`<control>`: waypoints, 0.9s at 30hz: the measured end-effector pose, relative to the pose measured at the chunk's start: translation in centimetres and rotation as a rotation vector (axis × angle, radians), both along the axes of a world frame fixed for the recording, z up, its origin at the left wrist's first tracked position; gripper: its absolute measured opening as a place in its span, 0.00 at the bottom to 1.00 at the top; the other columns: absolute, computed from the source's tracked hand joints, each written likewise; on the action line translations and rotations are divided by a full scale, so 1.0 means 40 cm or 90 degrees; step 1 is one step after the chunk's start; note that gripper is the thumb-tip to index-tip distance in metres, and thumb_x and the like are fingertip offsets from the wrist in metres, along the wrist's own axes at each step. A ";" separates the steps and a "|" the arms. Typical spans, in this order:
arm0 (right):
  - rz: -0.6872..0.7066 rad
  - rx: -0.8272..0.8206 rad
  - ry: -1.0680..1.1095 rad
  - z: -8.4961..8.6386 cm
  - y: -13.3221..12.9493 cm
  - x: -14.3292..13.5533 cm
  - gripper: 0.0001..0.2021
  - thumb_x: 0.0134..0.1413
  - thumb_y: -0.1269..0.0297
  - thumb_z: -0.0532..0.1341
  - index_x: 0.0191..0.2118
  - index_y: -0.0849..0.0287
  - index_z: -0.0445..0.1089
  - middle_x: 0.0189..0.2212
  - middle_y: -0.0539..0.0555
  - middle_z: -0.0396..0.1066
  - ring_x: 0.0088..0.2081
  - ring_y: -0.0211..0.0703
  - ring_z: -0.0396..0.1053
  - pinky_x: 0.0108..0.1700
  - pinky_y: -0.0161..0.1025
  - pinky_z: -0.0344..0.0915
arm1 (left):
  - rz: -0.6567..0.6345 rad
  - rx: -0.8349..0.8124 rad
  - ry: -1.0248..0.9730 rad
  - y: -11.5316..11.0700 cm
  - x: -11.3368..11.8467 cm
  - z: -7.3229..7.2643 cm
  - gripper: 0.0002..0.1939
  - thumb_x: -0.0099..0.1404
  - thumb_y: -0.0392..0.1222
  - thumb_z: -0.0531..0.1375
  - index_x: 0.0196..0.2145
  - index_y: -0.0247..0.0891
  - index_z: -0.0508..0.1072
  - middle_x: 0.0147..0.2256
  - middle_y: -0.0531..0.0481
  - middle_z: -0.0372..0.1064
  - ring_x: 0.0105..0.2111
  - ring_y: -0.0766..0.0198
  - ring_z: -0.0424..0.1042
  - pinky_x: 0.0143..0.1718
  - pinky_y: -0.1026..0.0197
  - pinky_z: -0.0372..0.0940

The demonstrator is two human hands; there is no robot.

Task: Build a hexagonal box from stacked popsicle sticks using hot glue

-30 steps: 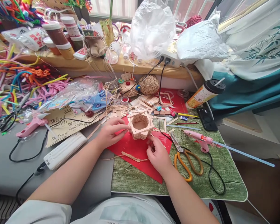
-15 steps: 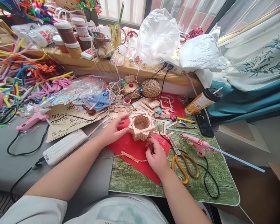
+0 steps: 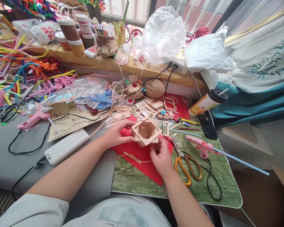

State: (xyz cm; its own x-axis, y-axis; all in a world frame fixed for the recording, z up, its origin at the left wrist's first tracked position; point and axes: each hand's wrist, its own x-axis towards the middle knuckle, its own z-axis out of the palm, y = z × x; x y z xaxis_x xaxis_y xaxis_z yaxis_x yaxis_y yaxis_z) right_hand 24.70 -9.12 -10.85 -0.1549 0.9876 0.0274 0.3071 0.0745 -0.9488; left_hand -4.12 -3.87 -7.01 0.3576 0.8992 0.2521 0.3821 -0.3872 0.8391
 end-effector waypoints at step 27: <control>0.016 0.008 0.005 0.004 0.013 0.006 0.19 0.69 0.62 0.60 0.62 0.52 0.64 0.47 0.58 0.78 0.44 0.48 0.78 0.44 0.45 0.77 | 0.060 -0.052 0.001 0.009 0.009 -0.009 0.20 0.67 0.57 0.69 0.49 0.42 0.77 0.46 0.46 0.78 0.44 0.58 0.78 0.47 0.55 0.76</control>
